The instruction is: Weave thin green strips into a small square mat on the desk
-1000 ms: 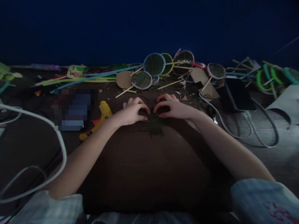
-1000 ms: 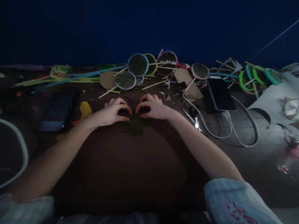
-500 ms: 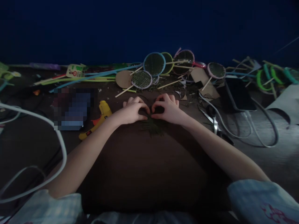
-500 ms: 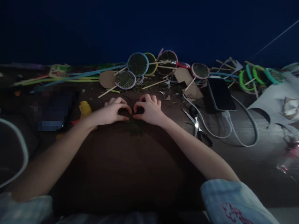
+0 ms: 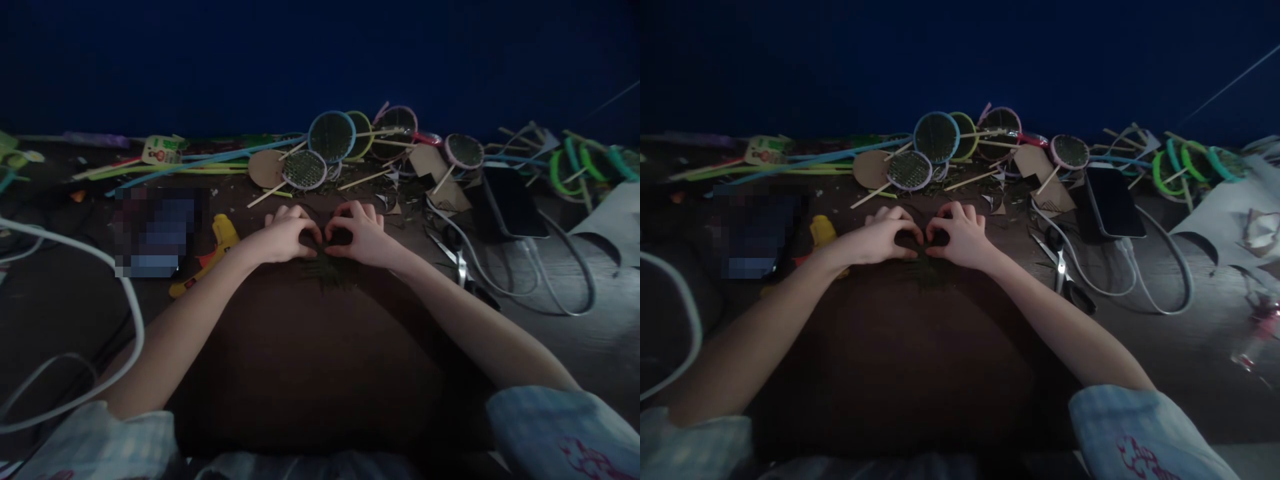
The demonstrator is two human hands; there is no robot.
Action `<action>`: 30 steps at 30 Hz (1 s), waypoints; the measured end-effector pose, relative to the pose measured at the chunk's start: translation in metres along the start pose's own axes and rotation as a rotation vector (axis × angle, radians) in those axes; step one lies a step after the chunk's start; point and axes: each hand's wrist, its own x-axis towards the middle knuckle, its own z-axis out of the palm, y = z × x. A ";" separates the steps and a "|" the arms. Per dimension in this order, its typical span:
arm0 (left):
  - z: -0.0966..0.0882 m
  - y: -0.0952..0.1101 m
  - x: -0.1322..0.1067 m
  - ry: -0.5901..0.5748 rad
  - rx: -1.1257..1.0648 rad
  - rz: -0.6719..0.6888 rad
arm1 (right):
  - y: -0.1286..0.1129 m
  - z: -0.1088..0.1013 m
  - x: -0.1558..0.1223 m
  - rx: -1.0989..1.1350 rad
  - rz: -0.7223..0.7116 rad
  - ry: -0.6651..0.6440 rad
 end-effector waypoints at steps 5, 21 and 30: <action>0.000 0.000 0.000 -0.003 -0.003 0.004 | 0.001 0.000 0.001 -0.012 -0.013 -0.011; -0.003 -0.002 -0.002 -0.017 -0.027 0.020 | 0.003 -0.005 -0.001 0.004 -0.015 -0.054; -0.002 0.000 -0.004 -0.015 -0.027 0.013 | -0.003 -0.001 -0.002 -0.018 -0.021 0.001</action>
